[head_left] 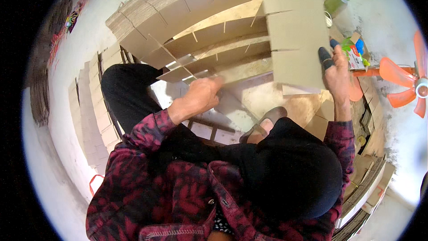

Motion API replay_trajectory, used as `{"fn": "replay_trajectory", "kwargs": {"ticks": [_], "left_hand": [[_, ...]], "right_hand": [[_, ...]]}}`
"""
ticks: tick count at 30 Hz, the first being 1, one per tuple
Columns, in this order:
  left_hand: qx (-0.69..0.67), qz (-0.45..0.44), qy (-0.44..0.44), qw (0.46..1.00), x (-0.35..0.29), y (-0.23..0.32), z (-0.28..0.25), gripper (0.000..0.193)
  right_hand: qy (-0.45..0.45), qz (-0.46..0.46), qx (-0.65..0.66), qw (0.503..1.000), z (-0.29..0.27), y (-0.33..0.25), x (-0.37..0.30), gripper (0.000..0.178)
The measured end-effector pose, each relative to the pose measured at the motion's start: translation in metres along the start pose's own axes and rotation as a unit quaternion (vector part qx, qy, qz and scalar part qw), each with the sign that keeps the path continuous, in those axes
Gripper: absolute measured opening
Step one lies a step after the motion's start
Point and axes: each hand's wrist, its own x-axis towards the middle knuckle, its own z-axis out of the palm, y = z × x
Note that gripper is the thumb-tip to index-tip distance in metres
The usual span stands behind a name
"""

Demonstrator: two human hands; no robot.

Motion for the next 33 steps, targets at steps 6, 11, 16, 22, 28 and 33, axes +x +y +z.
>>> {"fn": "replay_trajectory", "kwargs": {"ticks": [6, 11, 16, 22, 28, 33], "left_hand": [[-0.016, -0.045, -0.037, 0.998, -0.005, 0.004, 0.003, 0.010], [-0.017, -0.046, -0.038, 0.998, -0.006, 0.010, -0.003, 0.017], [-0.035, -0.051, -0.041, 0.997, -0.005, 0.010, -0.006, 0.022], [-0.036, -0.043, -0.044, 0.997, -0.007, 0.003, 0.002, 0.023], [-0.041, -0.039, -0.056, 0.997, -0.008, 0.004, -0.004, 0.024], [-0.030, -0.038, -0.055, 0.997, -0.012, -0.002, -0.002, 0.029]], "right_hand": [[-0.154, -0.060, -0.010, 0.986, 0.043, -0.031, -0.022, 0.039], [-0.217, -0.133, -0.098, 0.962, 0.062, -0.041, -0.015, 0.047], [-0.237, -0.093, -0.108, 0.961, 0.074, -0.060, -0.011, 0.052], [-0.273, -0.094, -0.150, 0.946, 0.079, -0.079, -0.011, 0.058], [-0.250, -0.114, -0.164, 0.947, 0.088, -0.080, -0.012, 0.057], [-0.251, -0.121, -0.124, 0.952, 0.092, -0.081, -0.017, 0.055]]}}
